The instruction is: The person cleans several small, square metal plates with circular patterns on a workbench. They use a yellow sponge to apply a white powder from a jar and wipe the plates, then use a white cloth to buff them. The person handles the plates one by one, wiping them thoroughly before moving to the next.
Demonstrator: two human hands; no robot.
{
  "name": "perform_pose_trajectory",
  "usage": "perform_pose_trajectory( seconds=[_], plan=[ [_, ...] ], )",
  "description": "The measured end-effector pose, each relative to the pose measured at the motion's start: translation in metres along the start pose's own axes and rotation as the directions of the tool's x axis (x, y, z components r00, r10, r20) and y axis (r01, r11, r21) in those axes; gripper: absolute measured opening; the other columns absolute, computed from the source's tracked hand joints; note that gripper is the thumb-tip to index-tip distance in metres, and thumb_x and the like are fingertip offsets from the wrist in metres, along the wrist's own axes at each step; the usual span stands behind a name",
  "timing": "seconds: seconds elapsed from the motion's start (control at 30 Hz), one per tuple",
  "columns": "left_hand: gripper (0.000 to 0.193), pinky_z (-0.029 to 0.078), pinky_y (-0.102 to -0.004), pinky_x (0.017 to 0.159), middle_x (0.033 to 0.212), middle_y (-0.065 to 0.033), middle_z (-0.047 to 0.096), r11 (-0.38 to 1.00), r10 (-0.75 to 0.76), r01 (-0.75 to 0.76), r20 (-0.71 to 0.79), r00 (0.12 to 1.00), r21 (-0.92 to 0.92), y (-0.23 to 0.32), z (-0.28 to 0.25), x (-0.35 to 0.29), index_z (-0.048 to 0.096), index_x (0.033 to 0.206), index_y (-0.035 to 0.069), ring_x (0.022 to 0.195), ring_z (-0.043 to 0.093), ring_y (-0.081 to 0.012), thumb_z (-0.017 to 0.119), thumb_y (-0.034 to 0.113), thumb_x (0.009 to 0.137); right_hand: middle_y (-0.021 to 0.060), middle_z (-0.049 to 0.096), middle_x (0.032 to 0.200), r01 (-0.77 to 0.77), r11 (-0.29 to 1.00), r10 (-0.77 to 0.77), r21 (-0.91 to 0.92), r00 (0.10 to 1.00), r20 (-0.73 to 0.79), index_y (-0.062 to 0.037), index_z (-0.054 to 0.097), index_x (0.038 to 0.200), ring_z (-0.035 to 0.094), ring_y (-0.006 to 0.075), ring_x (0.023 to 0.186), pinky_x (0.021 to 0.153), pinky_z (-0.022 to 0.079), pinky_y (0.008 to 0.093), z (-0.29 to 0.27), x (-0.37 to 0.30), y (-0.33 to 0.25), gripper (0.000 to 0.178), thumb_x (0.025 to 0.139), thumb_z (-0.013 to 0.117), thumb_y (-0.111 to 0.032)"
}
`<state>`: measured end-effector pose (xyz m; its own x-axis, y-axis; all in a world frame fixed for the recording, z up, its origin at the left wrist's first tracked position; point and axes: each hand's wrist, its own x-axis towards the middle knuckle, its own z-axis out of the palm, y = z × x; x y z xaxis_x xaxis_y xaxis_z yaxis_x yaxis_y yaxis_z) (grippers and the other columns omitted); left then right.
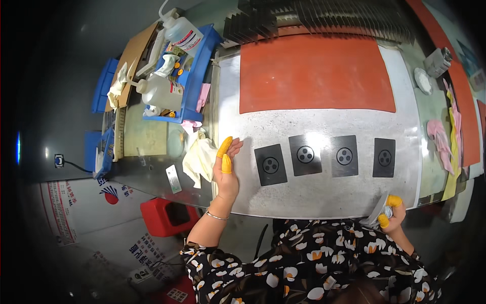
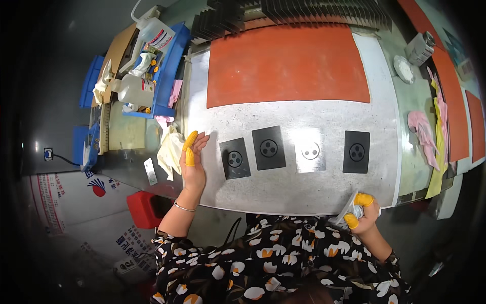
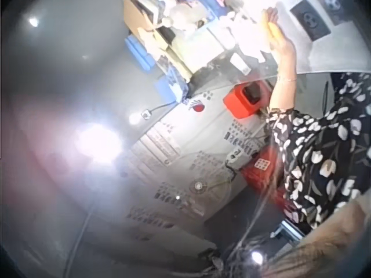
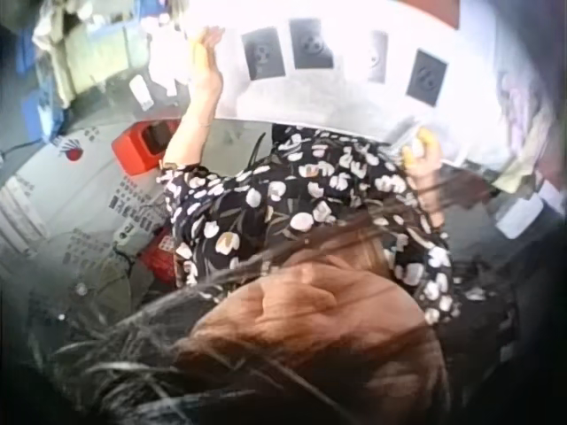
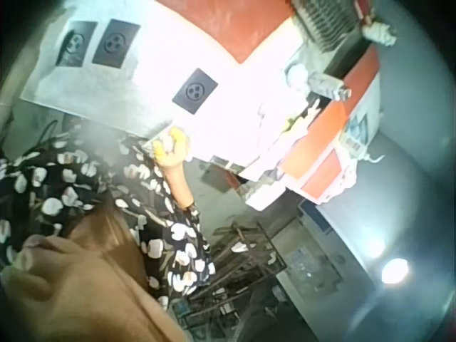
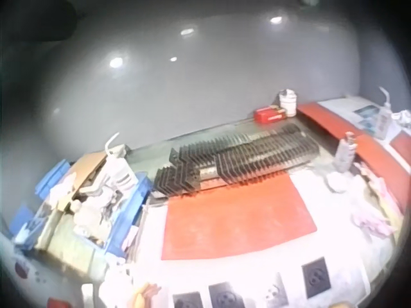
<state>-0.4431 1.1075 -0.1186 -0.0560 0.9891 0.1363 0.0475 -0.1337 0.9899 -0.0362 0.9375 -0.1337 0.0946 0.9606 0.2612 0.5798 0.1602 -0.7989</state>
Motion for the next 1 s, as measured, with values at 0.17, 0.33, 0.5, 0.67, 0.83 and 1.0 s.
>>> perform_pose_trajectory(
  seconds=[0.17,0.33,0.5,0.67,0.83,1.0],
  plan=[
    [0.044,0.035,-0.0349,0.099,0.123,-0.0156,0.051,0.997,-0.038,0.038,-0.005,0.999,-0.061,-0.004,-0.003,-0.001,0.041,0.129,0.000,0.112,0.051,-0.0245,0.034,0.028,0.097,0.0120,0.058,0.075,0.012,1.000,-0.013,-0.009,1.000,-0.027,-0.0007,0.057,0.086,0.056,0.0229,0.065,0.060,0.044,0.0312,0.003,0.002,0.001,0.042,0.072,0.070,-0.038],
    [0.041,0.038,-0.0343,0.094,0.121,-0.0155,0.052,0.879,0.227,-0.298,0.223,0.948,0.372,0.014,0.013,-0.021,0.047,0.123,-0.001,0.107,0.052,-0.0259,0.056,0.012,0.085,0.0112,0.061,0.068,-0.181,0.979,0.200,-0.093,0.939,0.281,-0.0010,0.057,0.084,0.059,0.0236,0.058,0.057,0.047,0.0332,0.009,0.062,-0.059,0.028,0.071,0.074,-0.020],
    [0.049,0.038,-0.0392,0.085,0.126,-0.0125,0.048,0.696,0.147,-0.515,0.603,0.784,0.500,0.035,0.050,-0.071,0.052,0.114,-0.003,0.101,0.048,-0.0293,0.068,0.018,0.072,0.0176,0.063,0.067,0.177,0.873,0.106,-0.454,0.840,0.532,-0.0013,0.059,0.083,0.062,0.0353,0.064,0.057,0.047,0.0430,0.057,0.152,-0.134,0.037,0.074,0.067,-0.036],
    [0.052,0.037,-0.0391,0.082,0.131,-0.0134,0.044,0.652,0.129,-0.558,0.650,0.749,0.513,0.030,0.060,-0.075,0.053,0.111,-0.006,0.102,0.046,-0.0293,0.068,0.024,0.071,0.0189,0.063,0.068,0.303,0.767,0.114,-0.566,0.804,0.584,-0.0007,0.061,0.085,0.062,0.0354,0.066,0.061,0.048,0.0436,0.122,0.203,-0.138,0.033,0.075,0.063,-0.032],
    [0.045,0.036,-0.0388,0.079,0.130,-0.0165,0.044,0.622,0.168,-0.595,0.655,0.737,0.509,0.030,0.058,-0.076,0.057,0.097,-0.008,0.100,0.046,-0.0289,0.071,0.022,0.066,0.0190,0.064,0.073,0.330,0.725,0.143,-0.605,0.787,0.601,-0.0013,0.062,0.085,0.063,0.0343,0.070,0.063,0.049,0.0427,0.154,0.216,-0.138,0.028,0.073,0.063,-0.027],
    [0.036,0.036,-0.0400,0.079,0.128,-0.0194,0.045,0.636,0.214,-0.607,0.647,0.732,0.476,0.027,0.056,-0.078,0.058,0.083,-0.007,0.100,0.046,-0.0305,0.072,0.020,0.063,0.0185,0.063,0.068,0.391,0.703,0.128,-0.594,0.753,0.646,-0.0016,0.062,0.088,0.063,0.0357,0.065,0.062,0.049,0.0442,0.158,0.197,-0.136,0.036,0.077,0.062,-0.036]
  ],
)
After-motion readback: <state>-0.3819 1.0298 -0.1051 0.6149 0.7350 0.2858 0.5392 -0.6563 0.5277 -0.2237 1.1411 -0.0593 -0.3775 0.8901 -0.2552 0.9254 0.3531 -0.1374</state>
